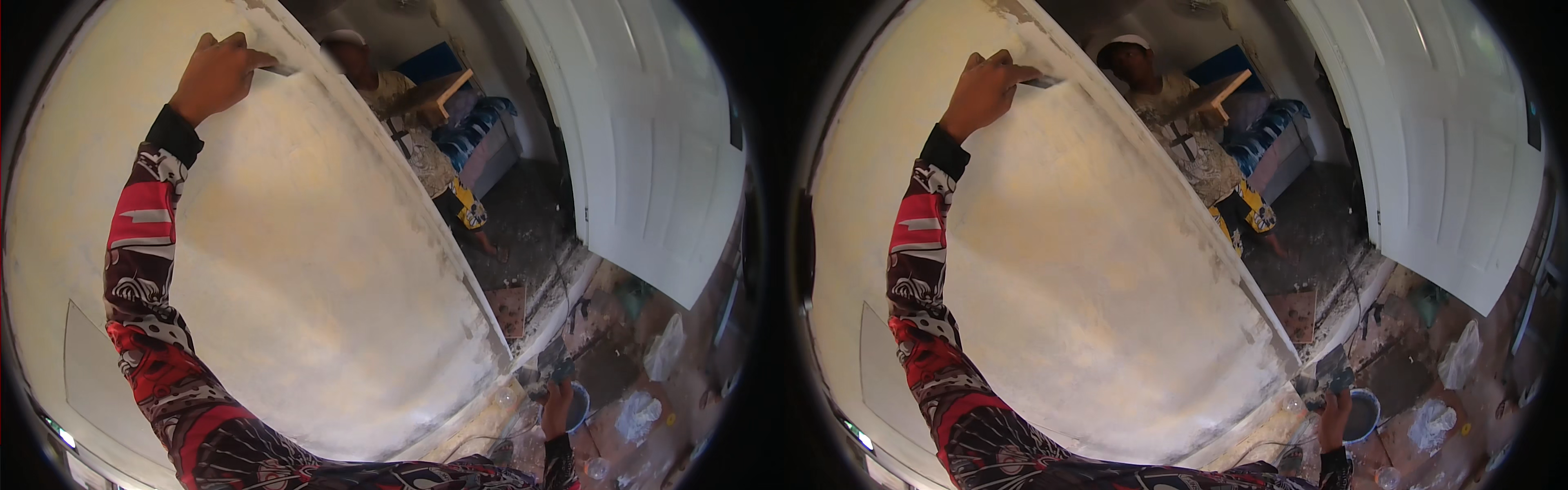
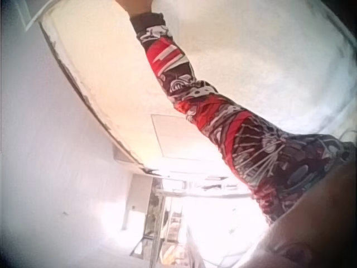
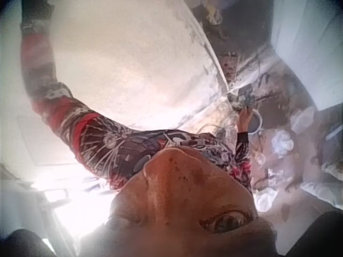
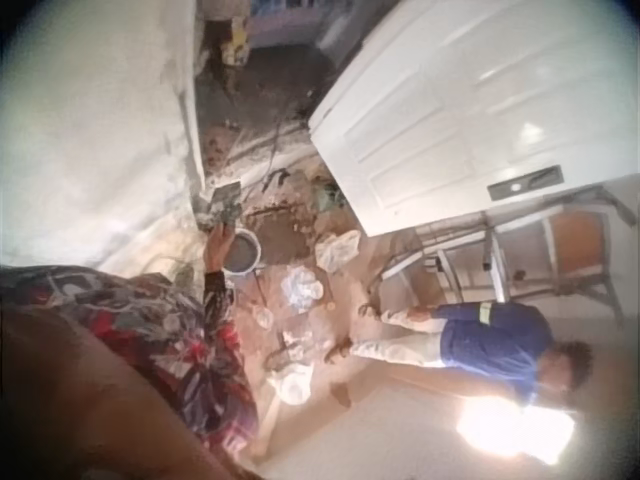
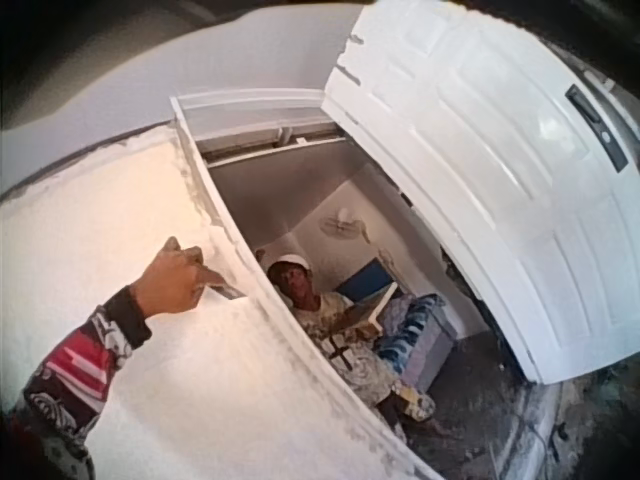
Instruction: The person holds putty knives, loads plaster mixture, and applies and smooths the compound along the upper edge and surface of a wall.
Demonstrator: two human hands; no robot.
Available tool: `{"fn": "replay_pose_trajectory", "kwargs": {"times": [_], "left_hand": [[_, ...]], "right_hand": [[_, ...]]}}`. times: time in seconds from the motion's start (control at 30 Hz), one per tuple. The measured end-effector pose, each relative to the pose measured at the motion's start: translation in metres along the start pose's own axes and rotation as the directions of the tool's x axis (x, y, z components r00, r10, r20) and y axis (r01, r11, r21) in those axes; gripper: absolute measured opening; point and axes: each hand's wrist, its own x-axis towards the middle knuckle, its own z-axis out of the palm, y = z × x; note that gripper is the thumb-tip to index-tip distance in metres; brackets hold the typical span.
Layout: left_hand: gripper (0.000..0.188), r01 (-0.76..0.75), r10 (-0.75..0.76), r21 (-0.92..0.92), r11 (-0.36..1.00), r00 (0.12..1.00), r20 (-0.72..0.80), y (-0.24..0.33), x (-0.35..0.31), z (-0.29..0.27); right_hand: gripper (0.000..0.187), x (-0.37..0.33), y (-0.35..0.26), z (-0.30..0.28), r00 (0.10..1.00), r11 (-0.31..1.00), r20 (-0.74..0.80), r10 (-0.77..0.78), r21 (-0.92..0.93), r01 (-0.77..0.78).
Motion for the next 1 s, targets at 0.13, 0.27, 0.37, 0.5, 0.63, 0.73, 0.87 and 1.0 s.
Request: {"fn": "replay_pose_trajectory", "kwargs": {"times": [0.13, 0.27, 0.37, 0.5, 0.63, 0.73, 0.87, 1.0], "left_hand": [[0.057, -0.11, 0.159, 0.219, 0.969, 0.962, -0.221, -0.047, 0.004, -0.017], [0.064, -0.047, 0.093, 0.267, 0.963, 0.982, -0.163, -0.087, 0.031, -0.019], [0.066, -0.042, 0.085, 0.233, 0.972, 0.98, -0.178, -0.106, 0.043, -0.013], [0.071, -0.101, 0.128, 0.149, 0.984, 0.975, -0.18, -0.104, 0.05, -0.007], [0.07, -0.089, 0.125, 0.197, 0.976, 0.976, -0.178, -0.099, 0.048, -0.004], [0.069, -0.089, 0.112, 0.184, 0.979, 0.987, -0.119, -0.106, 0.033, -0.011], [0.052, -0.121, 0.147, 0.167, 0.978, 0.977, -0.153, -0.111, 0.013, -0.013], [0.049, 0.202, -0.173, 0.177, 0.963, 0.971, -0.163, -0.102, 0.027, -0.018]], "right_hand": [[0.03, -0.004, 0.004, -0.012, 0.999, 1.0, -0.025, 0.024, -0.015, -0.025], [0.031, -0.006, 0.002, -0.012, 1.0, 1.0, 0.012, 0.003, -0.019, -0.003], [0.031, -0.004, 0.0, -0.005, 1.0, 1.0, -0.006, -0.012, 0.004, 0.012], [0.031, -0.003, 0.007, -0.008, 0.999, 1.0, -0.034, -0.024, 0.02, 0.024], [0.026, 0.003, 0.01, -0.009, 1.0, 0.999, -0.002, 0.022, 0.044, -0.022], [0.028, 0.005, 0.01, -0.003, 1.0, 0.999, -0.01, 0.007, 0.052, -0.007], [0.029, 0.004, 0.009, 0.006, 1.0, 1.0, -0.026, -0.017, 0.021, 0.017], [0.028, -0.002, -0.003, 0.01, 0.997, 0.997, -0.01, -0.072, -0.017, 0.072]]}}
